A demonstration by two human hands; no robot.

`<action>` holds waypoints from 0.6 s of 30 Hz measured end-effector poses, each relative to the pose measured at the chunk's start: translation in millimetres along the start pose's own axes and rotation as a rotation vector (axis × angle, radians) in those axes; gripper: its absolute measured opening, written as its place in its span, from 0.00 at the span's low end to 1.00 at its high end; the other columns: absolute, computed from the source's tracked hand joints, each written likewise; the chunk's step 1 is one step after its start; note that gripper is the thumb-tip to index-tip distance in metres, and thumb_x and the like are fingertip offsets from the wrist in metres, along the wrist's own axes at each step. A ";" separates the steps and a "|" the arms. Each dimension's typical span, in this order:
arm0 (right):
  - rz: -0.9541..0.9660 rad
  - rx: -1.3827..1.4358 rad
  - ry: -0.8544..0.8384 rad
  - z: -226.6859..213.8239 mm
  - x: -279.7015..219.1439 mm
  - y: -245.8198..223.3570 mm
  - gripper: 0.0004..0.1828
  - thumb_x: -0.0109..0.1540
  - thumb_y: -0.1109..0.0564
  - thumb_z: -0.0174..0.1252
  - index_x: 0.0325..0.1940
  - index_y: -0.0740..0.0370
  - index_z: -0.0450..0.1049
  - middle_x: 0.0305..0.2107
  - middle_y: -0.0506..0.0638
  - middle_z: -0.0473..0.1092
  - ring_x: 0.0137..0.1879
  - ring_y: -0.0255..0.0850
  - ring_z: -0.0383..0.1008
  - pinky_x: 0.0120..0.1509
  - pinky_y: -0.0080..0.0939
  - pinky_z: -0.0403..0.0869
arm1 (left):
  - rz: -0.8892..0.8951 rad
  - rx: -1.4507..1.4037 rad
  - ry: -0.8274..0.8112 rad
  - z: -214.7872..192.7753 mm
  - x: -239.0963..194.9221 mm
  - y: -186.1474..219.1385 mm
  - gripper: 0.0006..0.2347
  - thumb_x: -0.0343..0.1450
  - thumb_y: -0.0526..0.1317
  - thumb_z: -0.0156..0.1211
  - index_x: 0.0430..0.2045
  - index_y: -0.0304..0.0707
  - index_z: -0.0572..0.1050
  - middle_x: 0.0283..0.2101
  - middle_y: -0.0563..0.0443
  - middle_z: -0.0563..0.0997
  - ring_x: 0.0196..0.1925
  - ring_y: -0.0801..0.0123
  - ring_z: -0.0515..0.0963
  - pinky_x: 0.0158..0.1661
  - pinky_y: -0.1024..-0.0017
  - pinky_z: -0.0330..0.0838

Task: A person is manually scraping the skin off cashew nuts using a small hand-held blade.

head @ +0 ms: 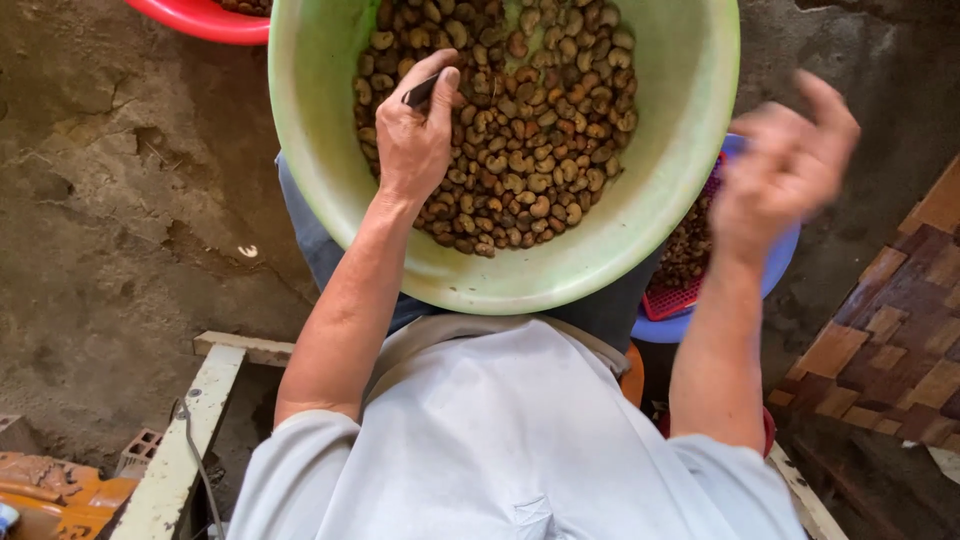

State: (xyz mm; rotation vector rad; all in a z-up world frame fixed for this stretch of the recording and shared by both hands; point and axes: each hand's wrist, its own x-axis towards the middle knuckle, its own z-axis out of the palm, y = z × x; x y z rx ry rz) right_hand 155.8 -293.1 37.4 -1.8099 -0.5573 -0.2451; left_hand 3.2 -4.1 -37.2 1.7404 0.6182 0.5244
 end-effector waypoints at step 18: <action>-0.358 -0.700 -0.688 258.1 -4.9 51.7 0.14 0.64 0.59 0.59 0.52 0.54 0.65 0.40 0.58 0.64 0.30 0.65 0.73 0.19 0.62 0.68 | -0.009 -0.283 0.242 -2.0 -1.7 9.6 0.15 0.82 0.45 0.52 0.59 0.38 0.74 0.61 0.47 0.80 0.52 0.53 0.91 0.56 0.66 0.89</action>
